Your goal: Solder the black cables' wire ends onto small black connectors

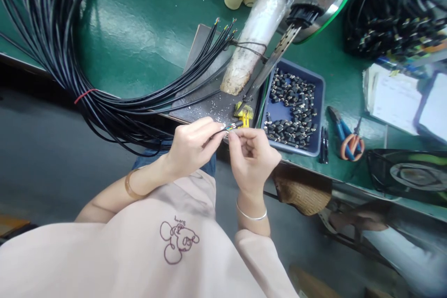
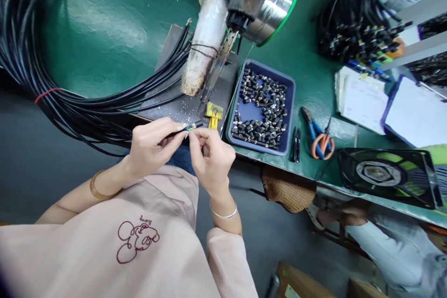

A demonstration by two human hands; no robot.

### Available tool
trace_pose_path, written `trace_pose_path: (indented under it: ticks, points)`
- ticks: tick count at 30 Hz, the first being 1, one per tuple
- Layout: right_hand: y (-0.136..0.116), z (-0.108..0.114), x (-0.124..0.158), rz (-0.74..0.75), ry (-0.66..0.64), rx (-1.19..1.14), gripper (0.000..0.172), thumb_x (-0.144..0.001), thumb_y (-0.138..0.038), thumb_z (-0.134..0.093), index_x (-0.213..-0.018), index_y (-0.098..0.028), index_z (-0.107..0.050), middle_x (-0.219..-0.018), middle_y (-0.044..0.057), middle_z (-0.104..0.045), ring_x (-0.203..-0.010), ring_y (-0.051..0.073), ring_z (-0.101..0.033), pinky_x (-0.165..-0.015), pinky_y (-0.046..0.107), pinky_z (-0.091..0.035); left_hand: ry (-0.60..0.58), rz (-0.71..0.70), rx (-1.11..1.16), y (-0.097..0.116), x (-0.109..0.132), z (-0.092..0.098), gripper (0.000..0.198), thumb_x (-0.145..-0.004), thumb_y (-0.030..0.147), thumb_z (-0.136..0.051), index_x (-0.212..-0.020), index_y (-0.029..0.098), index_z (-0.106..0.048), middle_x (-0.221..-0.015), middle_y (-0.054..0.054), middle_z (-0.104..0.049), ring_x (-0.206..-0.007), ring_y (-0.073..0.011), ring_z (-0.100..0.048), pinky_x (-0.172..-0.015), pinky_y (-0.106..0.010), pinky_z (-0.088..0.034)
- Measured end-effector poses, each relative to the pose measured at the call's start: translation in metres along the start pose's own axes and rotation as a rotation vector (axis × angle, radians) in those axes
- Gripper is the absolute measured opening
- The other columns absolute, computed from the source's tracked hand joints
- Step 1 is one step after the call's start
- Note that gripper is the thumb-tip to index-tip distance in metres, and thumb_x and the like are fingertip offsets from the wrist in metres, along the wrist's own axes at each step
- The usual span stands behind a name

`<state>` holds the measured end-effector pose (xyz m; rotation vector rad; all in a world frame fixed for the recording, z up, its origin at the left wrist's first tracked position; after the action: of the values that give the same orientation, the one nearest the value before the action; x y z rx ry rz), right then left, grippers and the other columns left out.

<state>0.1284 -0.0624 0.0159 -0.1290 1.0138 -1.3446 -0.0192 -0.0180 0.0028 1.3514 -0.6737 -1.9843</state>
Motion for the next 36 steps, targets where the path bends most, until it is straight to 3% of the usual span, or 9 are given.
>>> trace_pose_path:
  ticks: [3,5,7,8,13,23,30,33,36]
  points:
    - [0.003,-0.001,0.003,-0.273,-0.051,-0.344,0.022,-0.095,-0.036,-0.068,-0.079,-0.022,-0.062,-0.055,-0.01,-0.051,-0.04,0.005,-0.041,-0.039,0.018,-0.03,-0.03,0.092,0.153,0.001,-0.002,0.003,0.013,-0.092,0.01,-0.065,-0.079,0.013,-0.068,-0.067,0.0,-0.064,-0.054,-0.0067,-0.049,-0.052,-0.018,-0.039]
    - [0.006,0.004,0.002,-0.295,0.052,-0.433,0.026,-0.095,-0.042,-0.069,-0.078,-0.022,-0.063,-0.054,-0.01,-0.051,-0.04,0.005,-0.041,-0.039,0.018,-0.029,-0.075,0.189,0.263,0.0,-0.005,0.005,0.013,-0.088,0.011,-0.067,-0.076,0.013,-0.067,-0.066,0.001,-0.064,-0.054,-0.0064,-0.049,-0.051,-0.018,-0.039]
    - [0.009,0.01,-0.001,-0.274,0.173,-0.36,0.024,-0.096,-0.042,-0.067,-0.083,-0.022,-0.067,-0.057,-0.008,-0.055,-0.042,0.005,-0.044,-0.041,0.019,-0.031,-0.12,0.298,0.347,-0.001,-0.007,0.006,0.012,-0.086,0.012,-0.068,-0.074,0.012,-0.068,-0.065,0.001,-0.062,-0.056,-0.0069,-0.05,-0.051,-0.018,-0.04]
    - [0.01,0.012,-0.003,-0.265,0.173,-0.291,0.021,-0.095,-0.041,-0.068,-0.086,-0.022,-0.069,-0.059,-0.007,-0.058,-0.043,0.006,-0.046,-0.042,0.019,-0.032,-0.141,0.352,0.387,-0.002,-0.007,0.006,0.011,-0.084,0.014,-0.069,-0.073,0.012,-0.069,-0.065,0.001,-0.062,-0.057,-0.0073,-0.051,-0.052,-0.018,-0.041]
    - [0.009,0.015,-0.008,-0.245,-0.091,-0.155,0.018,-0.092,-0.031,-0.068,-0.078,-0.021,-0.07,-0.058,-0.006,-0.06,-0.046,0.007,-0.048,-0.044,0.021,-0.034,-0.198,0.575,0.608,-0.006,-0.009,0.0,0.009,-0.08,0.019,-0.069,-0.074,0.013,-0.072,-0.07,-0.002,-0.069,-0.062,-0.0106,-0.059,-0.06,-0.02,-0.051]
    - [0.012,0.01,-0.005,-0.257,-0.1,-0.209,0.019,-0.096,-0.035,-0.065,-0.084,-0.021,-0.07,-0.06,-0.006,-0.062,-0.047,0.008,-0.053,-0.046,0.02,-0.04,-0.167,0.589,0.736,-0.014,-0.011,-0.006,0.008,-0.077,0.018,-0.074,-0.07,0.014,-0.072,-0.068,-0.002,-0.069,-0.061,-0.0095,-0.061,-0.061,-0.019,-0.053]
    - [0.014,0.008,-0.009,-0.284,-0.102,-0.3,0.018,-0.095,-0.033,-0.066,-0.083,-0.022,-0.071,-0.061,-0.006,-0.062,-0.049,0.008,-0.057,-0.047,0.019,-0.043,-0.206,0.605,0.742,-0.015,-0.015,-0.005,0.01,-0.075,0.017,-0.076,-0.067,0.014,-0.07,-0.069,-0.001,-0.068,-0.06,-0.0087,-0.059,-0.058,-0.018,-0.05]
    - [0.017,0.007,-0.006,-0.255,-0.082,-0.239,0.02,-0.097,-0.035,-0.065,-0.085,-0.022,-0.072,-0.061,-0.006,-0.062,-0.047,0.008,-0.054,-0.045,0.02,-0.041,-0.229,0.637,0.725,-0.015,-0.017,-0.004,0.008,-0.075,0.017,-0.075,-0.068,0.014,-0.071,-0.068,-0.001,-0.067,-0.058,-0.0079,-0.056,-0.056,-0.018,-0.049]
    - [0.017,0.01,-0.001,-0.141,0.026,-0.08,0.012,-0.096,-0.033,-0.068,-0.098,-0.023,-0.075,-0.06,-0.008,-0.058,-0.044,0.007,-0.046,-0.043,0.02,-0.035,-0.252,0.669,0.72,-0.016,-0.017,-0.003,0.008,-0.076,0.018,-0.073,-0.07,0.013,-0.071,-0.067,-0.001,-0.067,-0.057,-0.0075,-0.054,-0.056,-0.019,-0.048]
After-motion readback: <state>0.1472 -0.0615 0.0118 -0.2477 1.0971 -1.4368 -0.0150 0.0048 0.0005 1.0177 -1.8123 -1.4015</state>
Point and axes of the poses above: each hand's wrist, its own x-axis away from the middle knuckle, its own z-axis out of the back of the hand, y = z × x, the point moved 1 cm from there along -x, towards the middle knuckle
